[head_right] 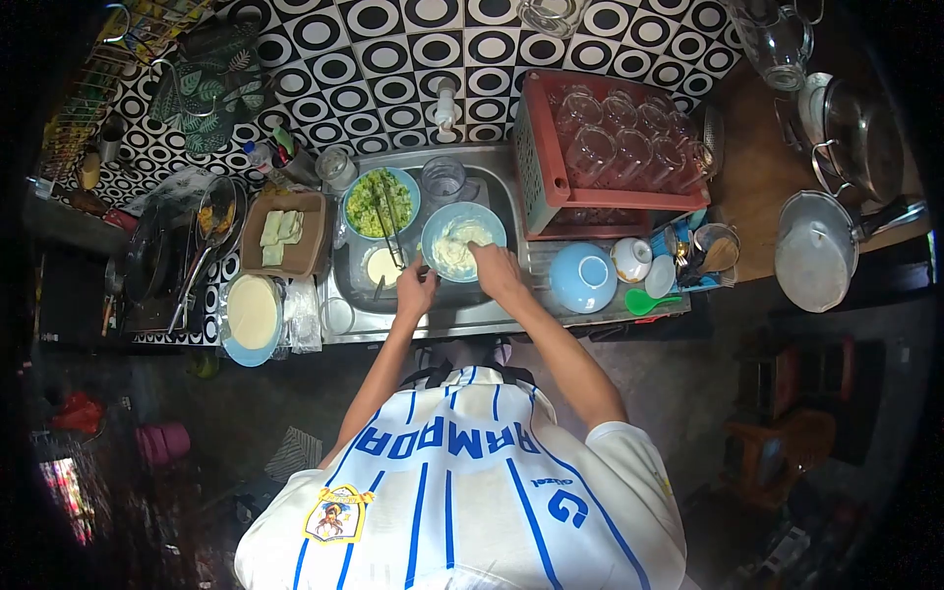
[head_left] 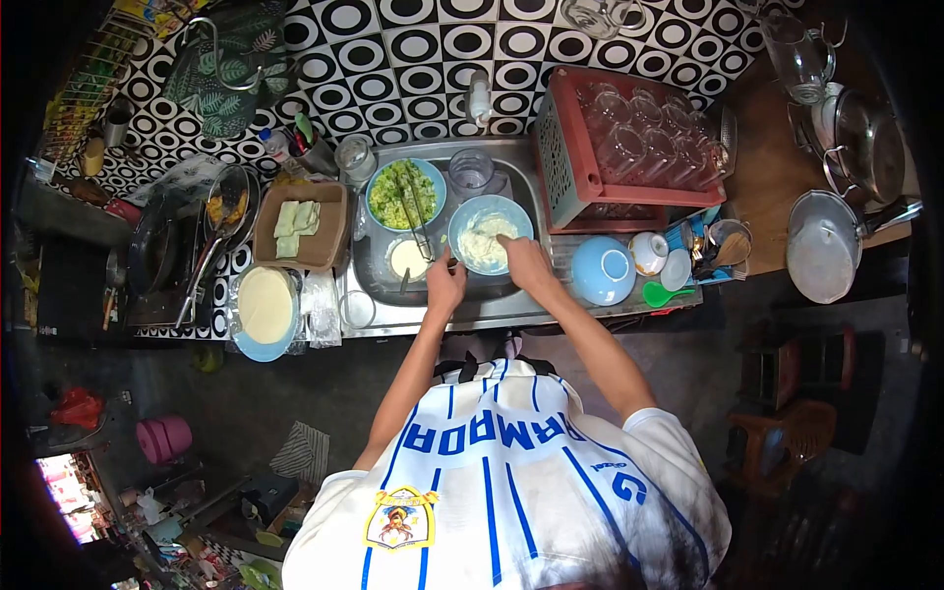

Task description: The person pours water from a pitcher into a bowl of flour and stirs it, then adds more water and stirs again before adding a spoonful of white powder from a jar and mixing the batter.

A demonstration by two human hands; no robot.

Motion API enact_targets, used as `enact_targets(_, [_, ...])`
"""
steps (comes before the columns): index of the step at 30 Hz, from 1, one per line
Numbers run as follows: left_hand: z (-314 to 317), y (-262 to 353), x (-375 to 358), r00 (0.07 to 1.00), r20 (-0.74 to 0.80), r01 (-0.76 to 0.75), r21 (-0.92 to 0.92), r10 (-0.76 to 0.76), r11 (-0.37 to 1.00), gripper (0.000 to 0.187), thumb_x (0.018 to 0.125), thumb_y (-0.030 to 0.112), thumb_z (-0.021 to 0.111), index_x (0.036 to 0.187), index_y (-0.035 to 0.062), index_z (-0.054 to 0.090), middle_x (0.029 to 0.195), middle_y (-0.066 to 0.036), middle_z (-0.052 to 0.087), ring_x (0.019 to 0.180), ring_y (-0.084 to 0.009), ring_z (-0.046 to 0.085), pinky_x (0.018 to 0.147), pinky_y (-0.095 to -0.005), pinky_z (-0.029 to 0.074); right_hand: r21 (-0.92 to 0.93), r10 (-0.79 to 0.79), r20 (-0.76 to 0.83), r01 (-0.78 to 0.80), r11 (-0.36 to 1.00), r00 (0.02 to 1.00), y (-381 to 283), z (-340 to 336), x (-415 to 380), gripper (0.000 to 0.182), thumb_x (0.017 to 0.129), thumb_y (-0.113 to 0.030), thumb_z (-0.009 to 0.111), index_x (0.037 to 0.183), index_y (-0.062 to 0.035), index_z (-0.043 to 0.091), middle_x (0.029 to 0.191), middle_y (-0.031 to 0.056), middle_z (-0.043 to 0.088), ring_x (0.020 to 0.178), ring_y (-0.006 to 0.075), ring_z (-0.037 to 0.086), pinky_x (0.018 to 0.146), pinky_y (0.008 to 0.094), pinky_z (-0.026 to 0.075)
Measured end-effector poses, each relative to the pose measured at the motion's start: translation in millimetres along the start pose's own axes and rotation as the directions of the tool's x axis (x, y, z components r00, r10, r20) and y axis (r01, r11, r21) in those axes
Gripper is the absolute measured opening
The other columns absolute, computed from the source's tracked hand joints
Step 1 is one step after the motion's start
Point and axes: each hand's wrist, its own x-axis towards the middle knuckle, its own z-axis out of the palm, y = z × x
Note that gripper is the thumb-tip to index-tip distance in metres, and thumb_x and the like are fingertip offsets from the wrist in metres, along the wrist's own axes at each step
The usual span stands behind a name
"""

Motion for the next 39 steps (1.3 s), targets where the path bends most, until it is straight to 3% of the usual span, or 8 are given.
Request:
enact_targets(4, [2.3, 6.8, 0.6, 1.000, -0.008, -0.004, -0.022, 0.004, 1.000, 0.050, 0.092, 0.009, 0.057, 0.138, -0.0097, 0.049, 0.082, -0.023, 0.070, 0.066, -0.0246, 0.068, 0.064, -0.0357, 0.052, -0.088, -0.134, 0.008, 0.134, 0.987, 0.991, 15.9, -8.5, -6.1, 0.039, 0.083, 0.005, 0.051, 0.116, -0.0070, 0.067, 0.094, 0.0269, 0.069, 0.090, 0.0452, 0.068, 0.079, 0.0523, 0.054])
enact_targets(9, [10.3, -10.5, 5.0, 0.999, -0.036, -0.025, -0.094, 0.022, 0.995, 0.046, 0.095, 0.007, 0.047, 0.139, -0.0078, 0.049, 0.072, -0.017, 0.066, 0.063, -0.0212, 0.065, 0.061, -0.0349, 0.050, -0.410, -0.255, -0.107, 0.191, 0.892, 0.961, -6.8, -12.5, 45.3, 0.013, 0.080, -0.006, 0.064, 0.089, -0.0048, 0.072, 0.081, 0.0151, 0.072, 0.078, 0.0299, 0.073, 0.065, 0.0401, 0.058])
enact_targets(12, [7.5, -14.2, 4.7, 0.998, -0.042, -0.045, -0.184, 0.038, 0.982, 0.046, 0.096, 0.005, 0.042, 0.139, -0.0074, 0.050, 0.069, -0.013, 0.064, 0.061, -0.0191, 0.063, 0.061, -0.0336, 0.050, -0.480, -0.467, -0.028, 0.397, 0.782, 0.884, -25.2, 11.7, 62.3, 0.013, 0.077, -0.008, 0.064, 0.086, -0.0001, 0.068, 0.077, 0.0145, 0.071, 0.070, 0.0273, 0.073, 0.058, 0.0389, 0.057])
enact_targets(16, [5.0, -14.1, 4.4, 0.999, -0.030, -0.050, -0.162, 0.045, 0.986, 0.046, 0.097, 0.004, 0.040, 0.140, -0.0069, 0.050, 0.070, -0.010, 0.064, 0.061, -0.0155, 0.062, 0.061, -0.0304, 0.051, -0.561, -0.585, 0.128, 0.544, 0.624, 0.801, -41.0, 34.2, 13.0, 0.032, 0.079, -0.011, 0.060, 0.105, 0.0060, 0.069, 0.071, 0.0117, 0.070, 0.062, 0.0259, 0.071, 0.054, 0.0369, 0.056])
enact_targets(22, [8.0, -15.6, 8.1, 1.000, -0.007, 0.020, -0.244, -0.022, 0.970, 0.045, 0.100, 0.011, 0.045, 0.141, -0.0062, 0.048, 0.076, -0.011, 0.067, 0.061, -0.0159, 0.064, 0.060, -0.0305, 0.051, -0.521, -0.529, 0.258, 0.577, 0.629, 0.809, -4.1, -28.2, -24.5, 0.040, 0.081, -0.010, 0.058, 0.118, 0.0042, 0.065, 0.074, 0.0115, 0.069, 0.065, 0.0254, 0.071, 0.052, 0.0364, 0.055])
enact_targets(31, [4.5, -9.6, 11.9, 0.990, 0.055, 0.140, -0.332, -0.130, 0.933, 0.044, 0.103, 0.011, 0.042, 0.144, -0.0043, 0.046, 0.078, -0.007, 0.065, 0.062, -0.0124, 0.063, 0.060, -0.0277, 0.052, -0.579, -0.556, 0.014, 0.460, 0.673, 0.831, -10.4, 28.5, 54.4, 0.035, 0.084, -0.012, 0.058, 0.114, 0.0045, 0.064, 0.073, 0.0113, 0.069, 0.065, 0.0249, 0.071, 0.054, 0.0353, 0.056])
enact_targets(37, [6.2, -9.8, 13.0, 0.993, 0.056, 0.121, -0.354, -0.109, 0.927, 0.047, 0.103, 0.011, 0.045, 0.147, -0.0038, 0.042, 0.085, -0.007, 0.066, 0.063, -0.0104, 0.062, 0.060, -0.0261, 0.053, -0.586, -0.545, 0.215, 0.553, 0.592, 0.810, -17.1, 13.0, -45.9, 0.037, 0.082, -0.011, 0.059, 0.115, 0.0053, 0.063, 0.072, 0.0096, 0.068, 0.065, 0.0250, 0.071, 0.052, 0.0362, 0.055])
enact_targets(39, [8.5, -10.3, 13.7, 0.995, 0.037, 0.095, -0.356, -0.087, 0.930, 0.048, 0.102, 0.011, 0.046, 0.147, -0.0039, 0.040, 0.088, -0.008, 0.067, 0.063, -0.0106, 0.062, 0.060, -0.0261, 0.053, -0.537, -0.462, 0.173, 0.477, 0.696, 0.870, -3.4, -15.2, -39.6, 0.035, 0.084, -0.010, 0.058, 0.116, 0.0027, 0.063, 0.072, 0.0106, 0.068, 0.066, 0.0267, 0.071, 0.053, 0.0383, 0.055])
